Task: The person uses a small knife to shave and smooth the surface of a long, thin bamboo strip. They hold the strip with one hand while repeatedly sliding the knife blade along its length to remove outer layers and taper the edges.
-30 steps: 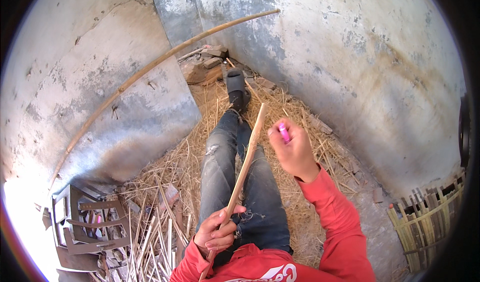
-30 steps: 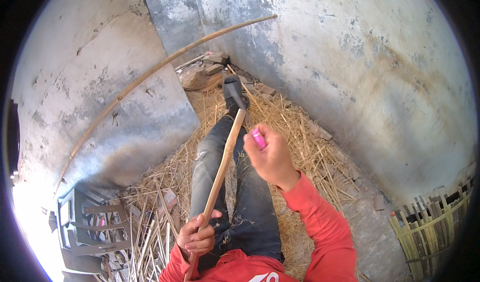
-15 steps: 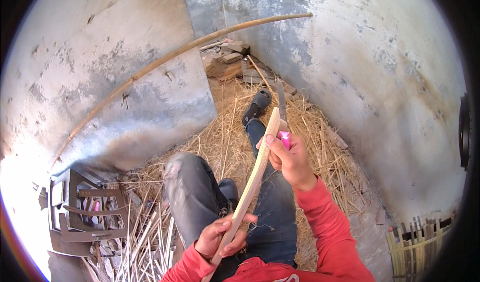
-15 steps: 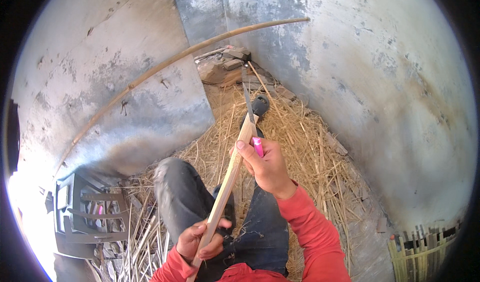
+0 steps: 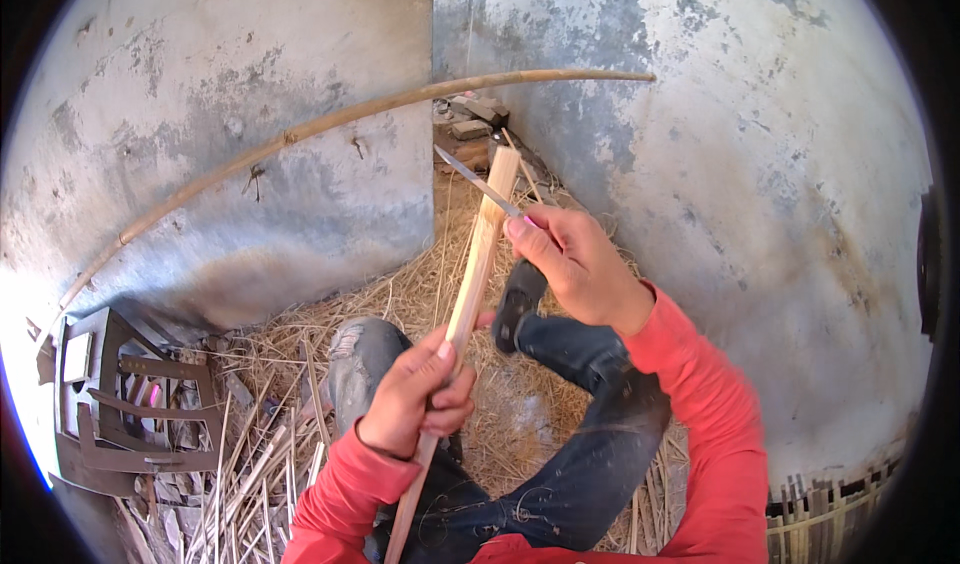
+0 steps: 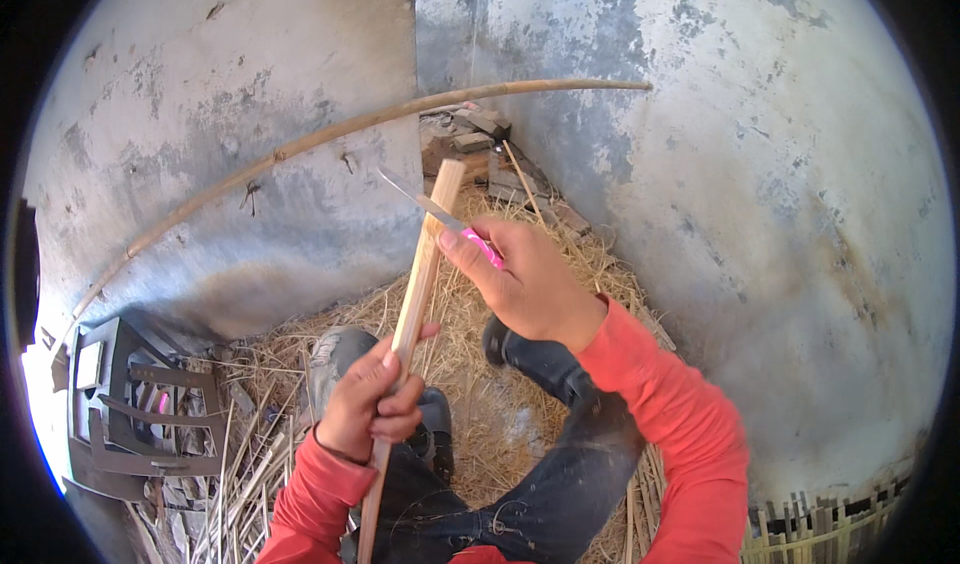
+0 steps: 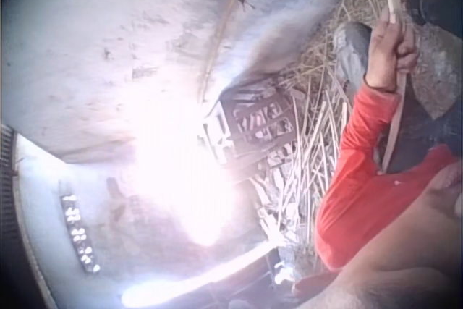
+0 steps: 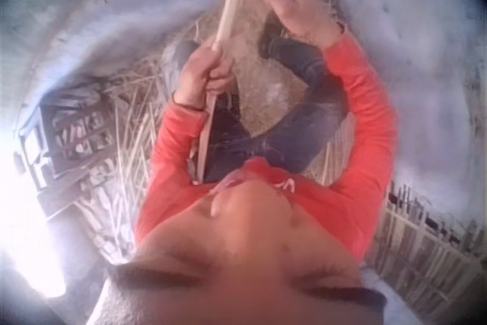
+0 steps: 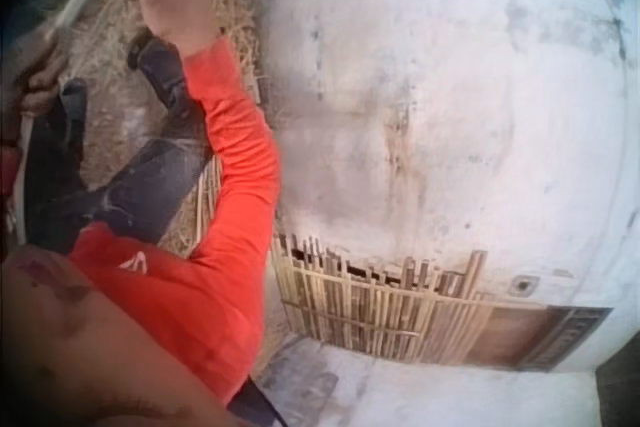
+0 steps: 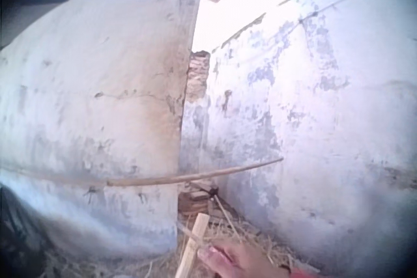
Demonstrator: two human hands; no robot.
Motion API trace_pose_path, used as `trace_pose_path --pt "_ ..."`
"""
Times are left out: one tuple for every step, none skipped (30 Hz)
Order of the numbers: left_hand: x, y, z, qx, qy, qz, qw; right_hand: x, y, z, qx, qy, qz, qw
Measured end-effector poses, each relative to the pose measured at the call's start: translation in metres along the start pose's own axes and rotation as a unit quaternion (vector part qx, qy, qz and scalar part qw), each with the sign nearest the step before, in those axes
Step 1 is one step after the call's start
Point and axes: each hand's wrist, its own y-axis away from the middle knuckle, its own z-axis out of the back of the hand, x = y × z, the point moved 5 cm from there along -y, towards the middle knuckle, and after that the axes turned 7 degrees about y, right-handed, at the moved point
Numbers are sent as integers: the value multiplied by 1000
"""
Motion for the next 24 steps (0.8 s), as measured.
trace_pose_path --pt "-5 -8 3 1 11 6 1000 -5 -7 0 17 22 7 1000" --pt "-10 -17 6 3 21 15 1000 -6 -13 -2 12 72 11 997" --pt "-13 -26 9 5 31 25 999 -7 -15 -3 7 98 13 995" --pt "-14 -35 10 3 35 35 999 -8 -16 -2 3 124 14 992" --pt "-16 -43 14 8 29 51 998 -9 -17 -3 -1 151 18 988" --pt "-17 -53 19 13 22 68 997 -13 -18 -5 -9 181 21 983" --pt "-16 -62 24 18 16 84 996 -18 -16 -8 -17 211 24 977" --pt "-16 -69 28 23 27 78 996 -22 -15 -13 -25 239 30 970" --pt "-13 -79 36 17 13 83 996 -34 -11 -21 -30 258 40 965" --pt "-9 -87 45 9 -1 87 996 -50 -7 -31 -34 275 50 959" --pt "-6 -95 49 7 -15 91 996 -63 -6 -34 -40 297 60 952" --pt "-1 -103 52 0 -17 98 995 -78 -7 -35 -45 314 62 946" --pt "3 -109 55 -8 -20 103 994 -93 -8 -36 -50 331 65 940" --pt "9 -115 60 -20 -20 107 994 -108 -9 -39 -52 345 69 935" --pt "14 -120 65 -32 -26 116 992 -123 -10 -41 -44 345 65 935" --pt "18 -125 71 -44 -31 123 991 -137 -11 -43 -37 344 62 936" --pt "21 -128 77 -59 -37 130 989 -147 -12 -44 -29 340 60 938" --pt "22 -133 80 -69 -38 128 989 -156 -14 -44 -24 354 47 934" --pt "23 -139 83 -78 -39 127 988 -165 -18 -42 -20 367 35 930" --pt "24 -142 85 -88 -43 132 986 -176 -21 -39 -17 377 15 926" --pt "28 -137 84 -93 -41 158 982 -207 -33 -20 -54 396 -48 915" --pt "38 -131 77 -84 -34 184 979 -243 -42 21 -92 427 -114 892" --pt "44 -122 72 -78 -30 205 975 -254 -42 77 -169 328 -268 890" --pt "48 -116 58 -39 -21 208 977 -277 -25 123 -239 376 -205 871"
